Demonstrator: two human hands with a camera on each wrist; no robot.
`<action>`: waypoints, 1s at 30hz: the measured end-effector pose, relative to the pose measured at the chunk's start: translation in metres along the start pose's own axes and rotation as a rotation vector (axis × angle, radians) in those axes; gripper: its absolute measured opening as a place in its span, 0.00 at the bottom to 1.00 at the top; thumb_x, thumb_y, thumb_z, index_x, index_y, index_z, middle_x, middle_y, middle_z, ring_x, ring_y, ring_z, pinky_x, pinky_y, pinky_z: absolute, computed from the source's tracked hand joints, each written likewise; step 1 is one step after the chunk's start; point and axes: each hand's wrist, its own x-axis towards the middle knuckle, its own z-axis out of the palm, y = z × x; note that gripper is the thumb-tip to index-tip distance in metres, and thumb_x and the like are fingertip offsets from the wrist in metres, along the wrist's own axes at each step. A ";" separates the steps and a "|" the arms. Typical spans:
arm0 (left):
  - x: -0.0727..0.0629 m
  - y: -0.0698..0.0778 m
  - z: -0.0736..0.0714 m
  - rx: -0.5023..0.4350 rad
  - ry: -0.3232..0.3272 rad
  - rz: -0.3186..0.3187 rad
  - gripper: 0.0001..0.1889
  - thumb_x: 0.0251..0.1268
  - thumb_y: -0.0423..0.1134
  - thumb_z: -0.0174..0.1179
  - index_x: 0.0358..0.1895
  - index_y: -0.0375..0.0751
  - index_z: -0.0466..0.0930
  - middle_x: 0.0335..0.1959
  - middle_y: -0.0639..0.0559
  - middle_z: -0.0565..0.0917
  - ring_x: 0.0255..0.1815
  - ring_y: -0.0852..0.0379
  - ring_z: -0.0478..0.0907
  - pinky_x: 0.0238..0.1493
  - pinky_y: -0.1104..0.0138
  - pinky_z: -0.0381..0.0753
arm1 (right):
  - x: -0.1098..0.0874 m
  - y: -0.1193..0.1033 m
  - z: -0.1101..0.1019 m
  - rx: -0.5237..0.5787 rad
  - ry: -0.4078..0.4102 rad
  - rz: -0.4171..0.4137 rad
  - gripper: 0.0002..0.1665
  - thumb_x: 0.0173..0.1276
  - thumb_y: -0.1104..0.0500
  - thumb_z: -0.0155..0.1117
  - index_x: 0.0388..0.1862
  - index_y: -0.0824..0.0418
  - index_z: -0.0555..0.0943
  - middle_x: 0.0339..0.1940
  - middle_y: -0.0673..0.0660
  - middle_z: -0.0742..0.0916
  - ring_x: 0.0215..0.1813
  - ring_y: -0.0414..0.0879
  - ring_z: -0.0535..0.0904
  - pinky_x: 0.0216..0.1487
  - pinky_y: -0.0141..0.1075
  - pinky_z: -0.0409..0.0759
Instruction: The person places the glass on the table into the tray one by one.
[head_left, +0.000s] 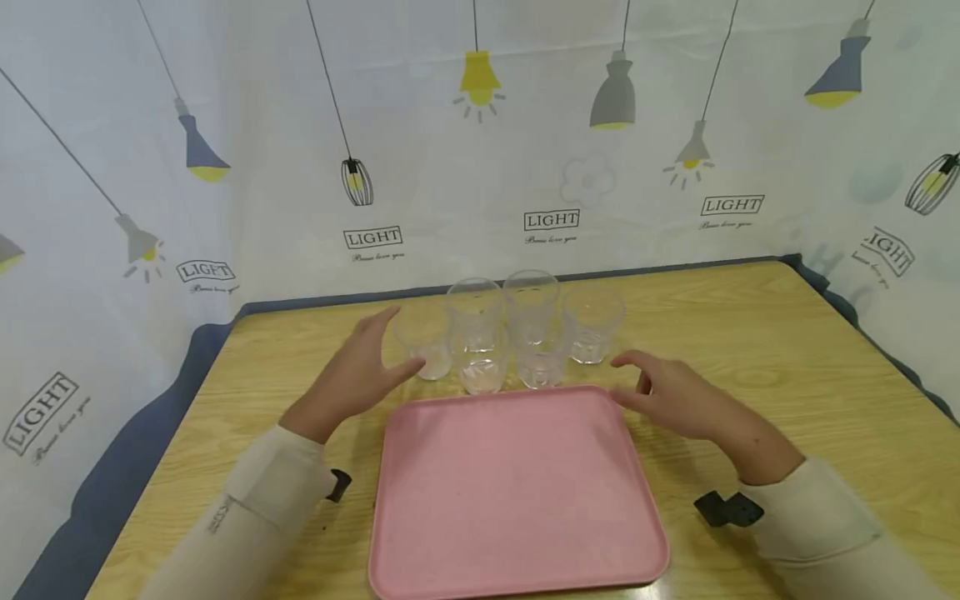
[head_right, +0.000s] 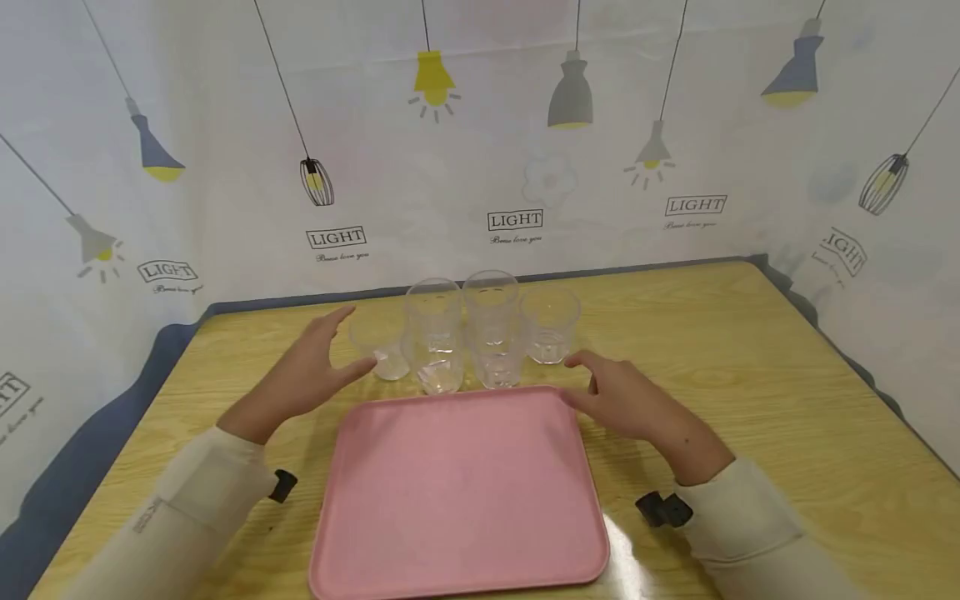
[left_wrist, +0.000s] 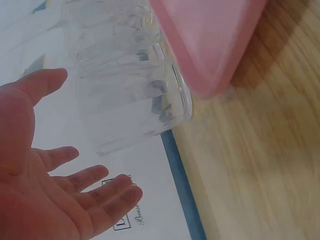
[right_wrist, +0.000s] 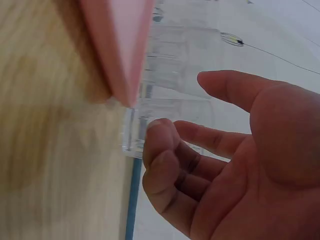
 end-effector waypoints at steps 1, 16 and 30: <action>0.002 -0.001 0.002 -0.017 -0.007 -0.005 0.49 0.66 0.59 0.62 0.82 0.48 0.44 0.80 0.37 0.52 0.76 0.35 0.59 0.71 0.39 0.63 | 0.001 0.002 0.001 0.017 -0.016 0.006 0.33 0.76 0.50 0.59 0.72 0.65 0.66 0.28 0.57 0.82 0.23 0.46 0.76 0.27 0.38 0.75; 0.041 -0.005 0.014 -0.286 -0.092 -0.029 0.61 0.60 0.54 0.70 0.82 0.51 0.29 0.81 0.35 0.49 0.78 0.34 0.56 0.71 0.41 0.65 | 0.006 0.029 0.006 0.200 -0.207 0.063 0.42 0.74 0.50 0.62 0.79 0.59 0.55 0.22 0.59 0.82 0.14 0.49 0.77 0.19 0.45 0.79; 0.039 -0.003 0.020 -0.297 -0.077 -0.118 0.57 0.58 0.57 0.70 0.82 0.50 0.38 0.76 0.38 0.62 0.66 0.37 0.73 0.62 0.46 0.77 | 0.010 0.032 0.016 0.337 -0.348 0.055 0.43 0.74 0.60 0.60 0.81 0.54 0.51 0.22 0.57 0.81 0.14 0.45 0.75 0.18 0.40 0.79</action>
